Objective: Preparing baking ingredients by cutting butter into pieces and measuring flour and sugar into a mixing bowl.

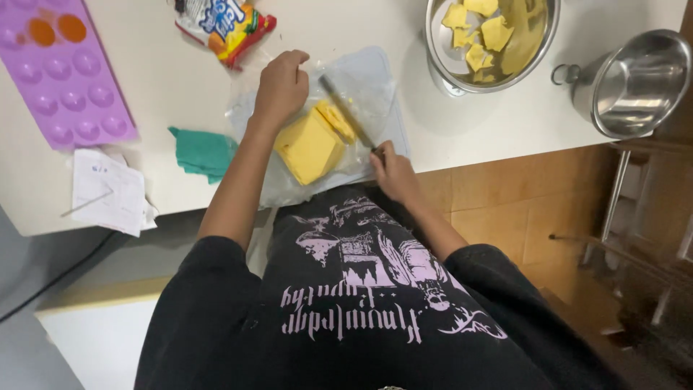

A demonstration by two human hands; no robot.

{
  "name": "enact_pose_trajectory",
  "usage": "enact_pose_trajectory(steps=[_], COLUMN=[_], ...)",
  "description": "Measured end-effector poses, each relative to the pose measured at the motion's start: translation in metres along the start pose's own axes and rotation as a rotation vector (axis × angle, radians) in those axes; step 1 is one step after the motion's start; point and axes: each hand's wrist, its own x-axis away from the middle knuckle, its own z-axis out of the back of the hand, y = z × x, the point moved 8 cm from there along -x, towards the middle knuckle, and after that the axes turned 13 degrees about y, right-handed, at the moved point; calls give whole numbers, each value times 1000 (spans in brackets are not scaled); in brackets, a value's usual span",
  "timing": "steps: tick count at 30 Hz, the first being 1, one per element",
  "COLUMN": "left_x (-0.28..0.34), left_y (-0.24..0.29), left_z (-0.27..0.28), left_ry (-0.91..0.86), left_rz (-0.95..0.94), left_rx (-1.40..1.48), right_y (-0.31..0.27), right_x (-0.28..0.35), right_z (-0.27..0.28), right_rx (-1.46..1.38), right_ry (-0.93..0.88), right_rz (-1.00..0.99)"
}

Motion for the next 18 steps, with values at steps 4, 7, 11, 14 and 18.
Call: enact_pose_trajectory(steps=[4,7,11,14,18], left_x=[40,67,90,101,107], left_y=[4,23,25,13,2], left_z=[-14,-32,-38,-48,-58], left_ry=[-189,-486,-487,-472,-422], left_rz=[83,0,80,101,109], left_rx=[-72,-398,-495,-512,-459], right_y=[12,31,40,36,24], right_x=[6,3,5,16,18], right_z=[26,19,11,6,-7], right_rx=[-5,122,176,203,129], right_ry=[155,57,25,12,2], right_rz=[21,-29,-18,-23,-43])
